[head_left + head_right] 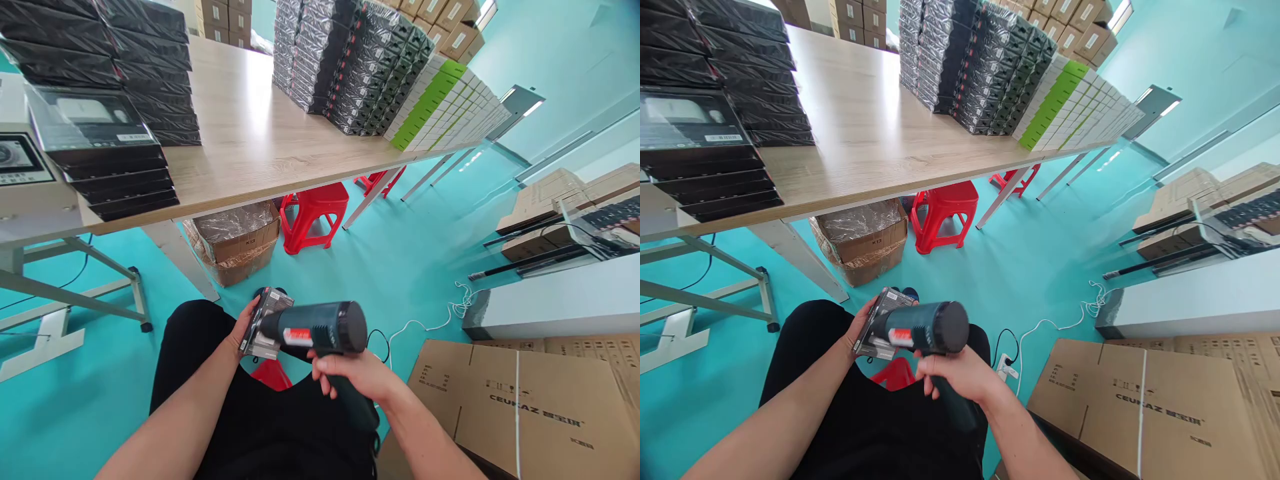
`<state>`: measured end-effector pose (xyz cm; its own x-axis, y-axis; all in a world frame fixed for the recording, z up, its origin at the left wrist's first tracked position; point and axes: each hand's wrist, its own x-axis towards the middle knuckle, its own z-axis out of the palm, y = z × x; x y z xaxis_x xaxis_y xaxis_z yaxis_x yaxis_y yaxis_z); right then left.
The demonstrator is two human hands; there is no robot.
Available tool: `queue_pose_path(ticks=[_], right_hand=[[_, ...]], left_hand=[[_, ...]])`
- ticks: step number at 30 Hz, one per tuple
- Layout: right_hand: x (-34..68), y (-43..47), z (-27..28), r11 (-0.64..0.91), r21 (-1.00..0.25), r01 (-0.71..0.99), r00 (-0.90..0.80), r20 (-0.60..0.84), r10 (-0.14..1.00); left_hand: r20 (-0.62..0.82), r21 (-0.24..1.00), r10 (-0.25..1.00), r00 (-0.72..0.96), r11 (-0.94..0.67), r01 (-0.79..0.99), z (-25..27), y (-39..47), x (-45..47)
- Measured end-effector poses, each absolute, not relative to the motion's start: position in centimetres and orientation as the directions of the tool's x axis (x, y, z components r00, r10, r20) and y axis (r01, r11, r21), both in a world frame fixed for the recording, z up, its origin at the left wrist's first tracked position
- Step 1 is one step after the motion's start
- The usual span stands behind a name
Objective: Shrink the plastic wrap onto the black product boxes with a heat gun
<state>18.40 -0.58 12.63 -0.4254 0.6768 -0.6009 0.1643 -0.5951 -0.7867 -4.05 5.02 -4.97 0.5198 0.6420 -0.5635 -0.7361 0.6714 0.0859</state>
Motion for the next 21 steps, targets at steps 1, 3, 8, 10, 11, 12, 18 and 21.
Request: queue_pose_path(ticks=[1, 3, 8, 10, 11, 12, 18, 21], right_hand=[[18.4, -0.9, 12.9, -0.588, -0.774, 0.233, -0.490, -0.616, 0.617], [18.3, -1.5, 13.1, -0.572, -0.770, 0.283, -0.553, -0.618, 0.558], [18.0, 0.4, 11.5, -0.600, -0.799, -0.047, -0.263, -0.569, 0.779], [18.4, 1.8, 10.7, -0.583, -0.803, -0.123, -0.138, -0.568, 0.811], [18.8, 2.4, 10.5, -0.578, -0.804, -0.137, -0.105, -0.568, 0.816], [19.2, 2.8, 10.3, -0.578, -0.803, -0.143, -0.088, -0.572, 0.816], [20.6, 2.2, 9.9, -0.601, -0.789, -0.127, -0.143, -0.585, 0.798], [21.2, 0.9, 9.8, -0.621, -0.783, -0.035, -0.186, -0.605, 0.774]], left_hand=[[-0.555, 0.096, 0.652, 0.517, 0.667, -0.739, -5.0, 5.1, -4.0], [-0.548, 0.113, 0.664, 0.508, 0.661, -0.742, -5.0, 5.3, -3.9], [-0.593, 0.101, 0.618, 0.515, 0.692, -0.714, -4.4, 5.1, -3.8], [-0.586, 0.088, 0.620, 0.522, 0.688, -0.720, -3.9, 4.9, -3.9], [-0.579, 0.082, 0.625, 0.525, 0.684, -0.724, -3.7, 4.9, -3.9], [-0.568, 0.079, 0.631, 0.528, 0.681, -0.728, -3.6, 4.8, -3.9], [-0.517, 0.099, 0.680, 0.521, 0.651, -0.752, -4.1, 4.9, -3.8], [-0.523, 0.111, 0.683, 0.510, 0.647, -0.754, -4.0, 4.9, -3.9]])
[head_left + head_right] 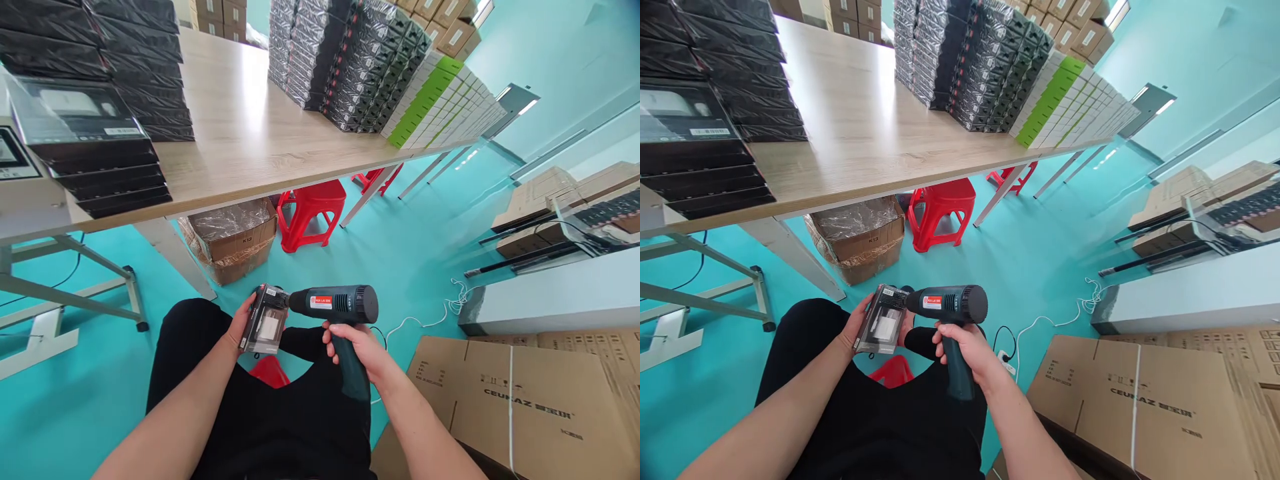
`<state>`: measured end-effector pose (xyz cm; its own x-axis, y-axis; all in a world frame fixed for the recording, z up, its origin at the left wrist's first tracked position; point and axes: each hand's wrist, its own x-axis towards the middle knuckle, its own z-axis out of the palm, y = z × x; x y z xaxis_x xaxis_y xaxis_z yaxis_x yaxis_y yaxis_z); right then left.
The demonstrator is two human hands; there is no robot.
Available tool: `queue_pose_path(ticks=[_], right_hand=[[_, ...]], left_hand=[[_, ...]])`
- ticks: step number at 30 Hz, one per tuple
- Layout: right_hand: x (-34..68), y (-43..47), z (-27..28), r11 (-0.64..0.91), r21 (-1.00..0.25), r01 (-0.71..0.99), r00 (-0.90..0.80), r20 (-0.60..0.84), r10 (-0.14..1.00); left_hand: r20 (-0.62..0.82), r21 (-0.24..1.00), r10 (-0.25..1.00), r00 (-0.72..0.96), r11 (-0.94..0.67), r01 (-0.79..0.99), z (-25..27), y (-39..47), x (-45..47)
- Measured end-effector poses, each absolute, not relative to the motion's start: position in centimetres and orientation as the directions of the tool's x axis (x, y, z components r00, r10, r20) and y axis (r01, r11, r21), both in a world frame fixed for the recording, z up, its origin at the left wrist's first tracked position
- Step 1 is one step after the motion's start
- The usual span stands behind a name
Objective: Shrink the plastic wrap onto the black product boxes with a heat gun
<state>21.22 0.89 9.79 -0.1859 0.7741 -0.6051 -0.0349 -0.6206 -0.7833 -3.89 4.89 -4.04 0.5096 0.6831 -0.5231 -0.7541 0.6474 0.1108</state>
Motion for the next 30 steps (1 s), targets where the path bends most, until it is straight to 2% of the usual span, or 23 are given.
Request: queue_pose_path(ticks=[6, 8, 12, 14, 16, 18, 20, 22, 25, 28, 30], right_hand=[[22.7, -2.0, 10.4, -0.693, -0.689, 0.215, -0.402, -0.709, 0.580], [22.5, -2.1, 10.4, -0.675, -0.712, 0.192, -0.378, -0.689, 0.619], [21.9, -1.5, 10.1, -0.634, -0.768, 0.090, -0.215, -0.636, 0.741], [22.1, -1.6, 10.3, -0.653, -0.747, 0.125, -0.272, -0.659, 0.702], [22.4, -2.2, 10.5, -0.694, -0.699, 0.172, -0.395, -0.694, 0.601], [22.6, -2.7, 10.7, -0.726, -0.673, 0.138, -0.469, -0.690, 0.551], [22.6, -2.7, 10.8, -0.725, -0.689, 0.008, -0.431, -0.657, 0.619], [22.4, -2.4, 10.5, -0.682, -0.721, -0.124, -0.302, -0.627, 0.718], [21.6, -2.1, 10.1, -0.645, -0.753, -0.131, -0.169, -0.624, 0.763], [20.2, -2.6, 9.6, -0.675, -0.736, -0.058, -0.275, -0.638, 0.720], [19.1, -3.0, 9.3, -0.664, -0.743, -0.086, -0.332, -0.607, 0.722]], left_hand=[[-0.457, 0.073, 0.676, 0.578, 0.676, -0.733, -3.6, 4.8, -4.2], [-0.478, 0.084, 0.670, 0.568, 0.679, -0.730, -3.6, 4.9, -4.1], [-0.552, 0.117, 0.664, 0.504, 0.660, -0.742, -2.8, 4.8, -3.8], [-0.531, 0.076, 0.665, 0.524, 0.654, -0.753, -2.1, 4.6, -3.7], [-0.489, 0.010, 0.667, 0.562, 0.649, -0.761, -1.6, 4.4, -3.7], [-0.498, -0.014, 0.691, 0.524, 0.598, -0.802, -1.7, 4.4, -3.8], [-0.570, 0.028, 0.728, 0.381, 0.481, -0.876, -2.8, 4.7, -4.0], [-0.650, 0.093, 0.726, 0.225, 0.370, -0.924, -4.4, 5.0, -4.4], [-0.745, 0.142, 0.655, 0.126, 0.341, -0.929, -7.0, 5.4, -4.9], [-0.808, 0.154, 0.578, 0.115, 0.396, -0.905, -8.6, 5.6, -4.8], [-0.809, 0.149, 0.574, 0.129, 0.413, -0.899, -9.0, 5.6, -4.6]])
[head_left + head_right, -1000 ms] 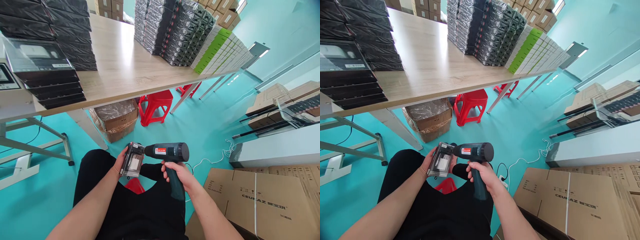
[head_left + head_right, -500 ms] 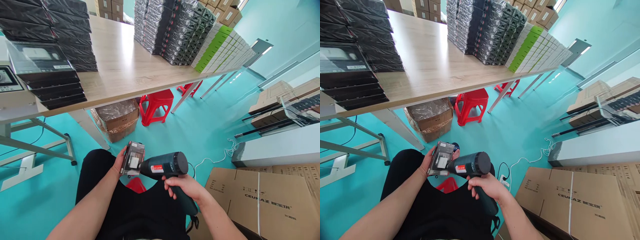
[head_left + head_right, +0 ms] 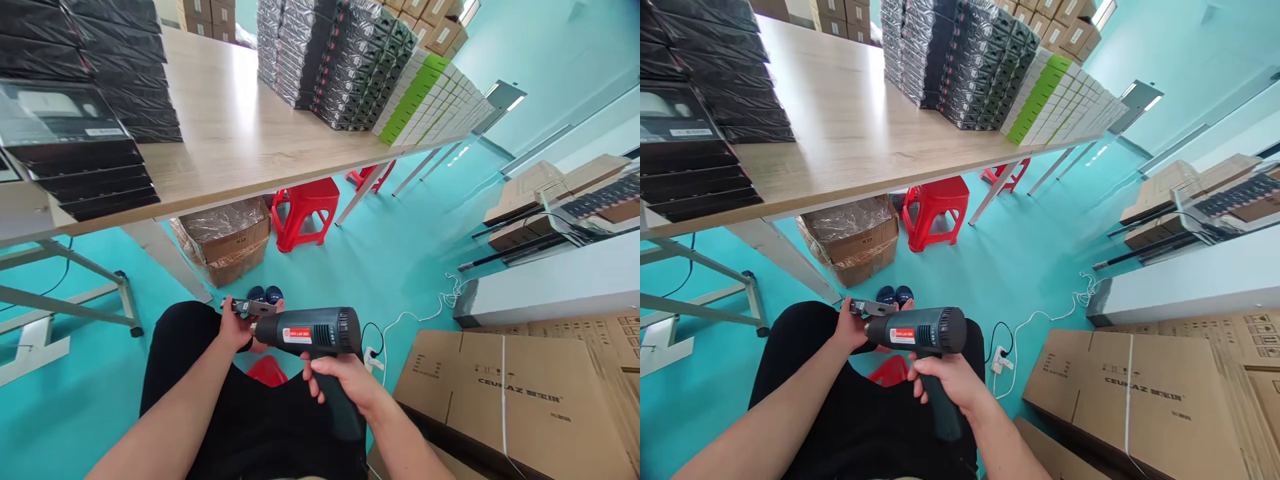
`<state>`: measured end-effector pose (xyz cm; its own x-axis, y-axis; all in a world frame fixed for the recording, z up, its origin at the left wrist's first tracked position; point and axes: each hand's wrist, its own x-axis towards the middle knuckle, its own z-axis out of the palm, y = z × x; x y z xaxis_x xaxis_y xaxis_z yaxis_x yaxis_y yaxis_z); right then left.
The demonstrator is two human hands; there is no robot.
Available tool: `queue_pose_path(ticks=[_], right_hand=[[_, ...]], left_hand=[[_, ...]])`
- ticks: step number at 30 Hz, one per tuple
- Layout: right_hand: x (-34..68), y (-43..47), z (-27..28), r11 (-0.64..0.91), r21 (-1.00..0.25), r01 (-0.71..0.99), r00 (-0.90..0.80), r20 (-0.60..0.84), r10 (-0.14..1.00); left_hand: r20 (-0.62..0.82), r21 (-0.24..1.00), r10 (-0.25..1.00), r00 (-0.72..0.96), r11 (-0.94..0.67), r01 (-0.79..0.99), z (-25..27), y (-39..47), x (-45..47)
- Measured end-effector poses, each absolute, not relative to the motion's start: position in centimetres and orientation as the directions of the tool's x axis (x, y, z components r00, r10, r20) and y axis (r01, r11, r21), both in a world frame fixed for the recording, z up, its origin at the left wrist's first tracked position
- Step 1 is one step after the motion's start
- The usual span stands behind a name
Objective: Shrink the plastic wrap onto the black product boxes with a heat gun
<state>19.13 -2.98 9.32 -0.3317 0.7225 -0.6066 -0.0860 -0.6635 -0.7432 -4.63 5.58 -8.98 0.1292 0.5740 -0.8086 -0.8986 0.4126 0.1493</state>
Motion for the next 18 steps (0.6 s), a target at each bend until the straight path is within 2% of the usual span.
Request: queue_pose_path(ticks=[3, 5, 7, 10, 15, 18], right_hand=[[18.1, -2.8, 9.2, -0.599, -0.787, -0.149, -0.225, -0.563, 0.795], [18.0, -2.4, 9.4, -0.588, -0.799, -0.126, -0.139, -0.573, 0.808], [18.2, -2.1, 9.7, -0.611, -0.789, -0.067, -0.153, -0.597, 0.787], [18.4, -2.1, 9.8, -0.613, -0.788, -0.050, -0.264, -0.582, 0.769], [18.2, -2.2, 9.4, -0.575, -0.814, -0.082, -0.156, -0.559, 0.814], [18.1, -2.0, 9.3, -0.598, -0.800, -0.043, -0.220, -0.576, 0.787]], left_hand=[[-0.799, 0.140, 0.586, 0.135, 0.400, -0.906, -9.1, 5.5, -4.6], [-0.798, 0.131, 0.587, 0.136, 0.389, -0.912, -9.2, 5.4, -4.8], [-0.801, 0.138, 0.584, 0.132, 0.394, -0.909, -9.4, 5.4, -5.0], [-0.796, 0.183, 0.596, 0.102, 0.399, -0.899, -9.8, 5.5, -5.1], [-0.766, 0.189, 0.631, 0.126, 0.408, -0.893, -9.8, 5.6, -4.6], [-0.772, 0.212, 0.627, 0.106, 0.410, -0.887, -9.6, 5.6, -4.6]])
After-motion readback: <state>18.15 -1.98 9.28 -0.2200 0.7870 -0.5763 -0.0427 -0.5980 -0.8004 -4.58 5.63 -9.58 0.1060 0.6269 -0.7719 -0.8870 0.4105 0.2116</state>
